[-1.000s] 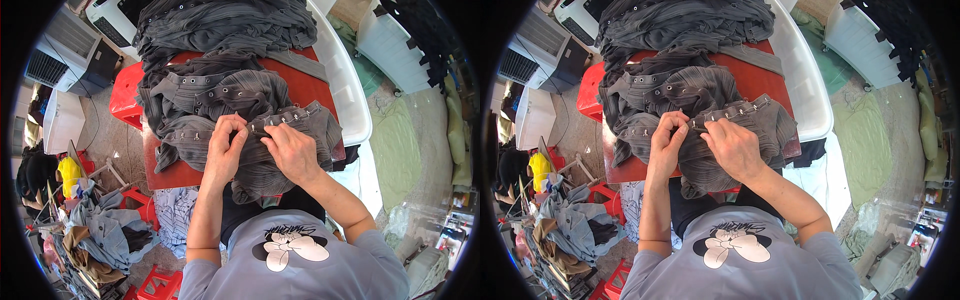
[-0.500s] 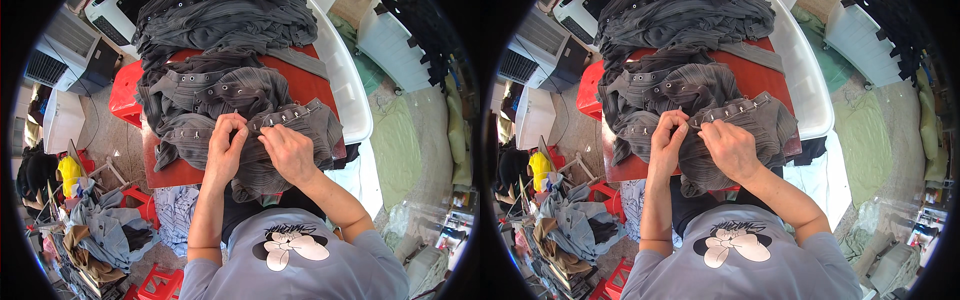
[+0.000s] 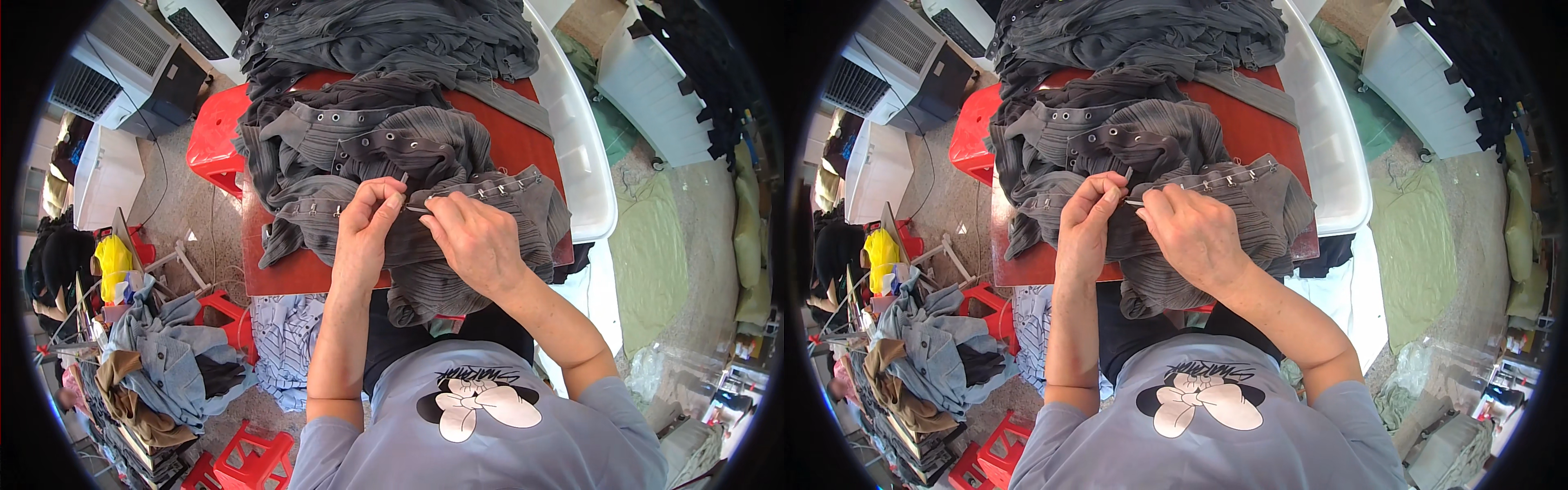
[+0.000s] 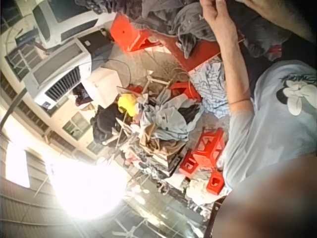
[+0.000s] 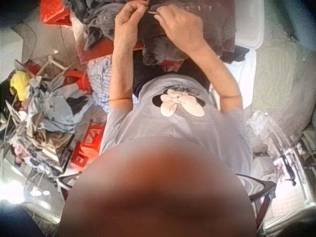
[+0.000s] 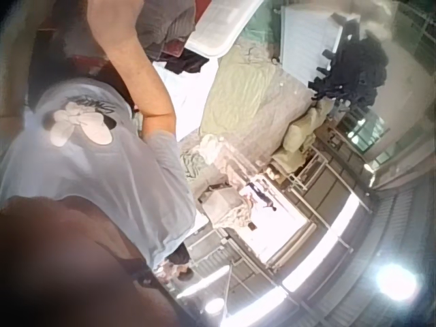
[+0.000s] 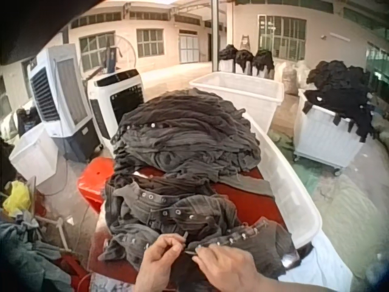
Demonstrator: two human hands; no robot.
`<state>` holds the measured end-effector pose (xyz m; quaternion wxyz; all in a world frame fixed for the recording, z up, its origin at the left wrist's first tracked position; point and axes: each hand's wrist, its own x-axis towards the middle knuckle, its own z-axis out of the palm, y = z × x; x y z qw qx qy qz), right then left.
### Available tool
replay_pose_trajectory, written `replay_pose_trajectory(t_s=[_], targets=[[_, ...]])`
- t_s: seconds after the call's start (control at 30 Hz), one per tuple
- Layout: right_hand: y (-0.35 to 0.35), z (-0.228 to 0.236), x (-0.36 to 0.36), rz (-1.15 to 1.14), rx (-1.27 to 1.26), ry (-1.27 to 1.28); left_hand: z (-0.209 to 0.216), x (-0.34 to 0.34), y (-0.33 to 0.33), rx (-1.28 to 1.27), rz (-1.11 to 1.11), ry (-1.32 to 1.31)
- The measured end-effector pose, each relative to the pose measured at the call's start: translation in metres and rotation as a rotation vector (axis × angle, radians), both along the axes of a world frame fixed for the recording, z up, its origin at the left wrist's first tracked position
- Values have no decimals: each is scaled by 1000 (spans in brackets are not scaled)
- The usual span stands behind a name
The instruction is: Trimming loose threads and checking quality on dark grey garment pieces using thread nippers in a factory setting.
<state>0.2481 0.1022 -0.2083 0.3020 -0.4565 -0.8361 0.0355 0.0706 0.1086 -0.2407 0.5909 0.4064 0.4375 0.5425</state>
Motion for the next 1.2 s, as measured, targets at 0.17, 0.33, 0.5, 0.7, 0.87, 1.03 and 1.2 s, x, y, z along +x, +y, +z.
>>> replay_pose_trajectory(t_s=[0.17,0.33,0.5,0.7,0.87,1.03,1.2], targets=[[2,5,-5,38,6,-75,-1,-1,0,7,-10,-2],[3,3,-4,55,26,-89,-2,0,1,26,-26,19],[4,4,-1,68,9,-107,0,2,0,31,-21,29],[3,7,26,-49,-110,221,-5,-5,9,285,384,390],[0,-11,54,-192,-333,499,16,7,4,568,219,833],[-5,-21,56,-203,-317,490,19,37,2,600,20,1113],[8,-23,88,-426,-180,565,10,38,1,548,-9,1081]])
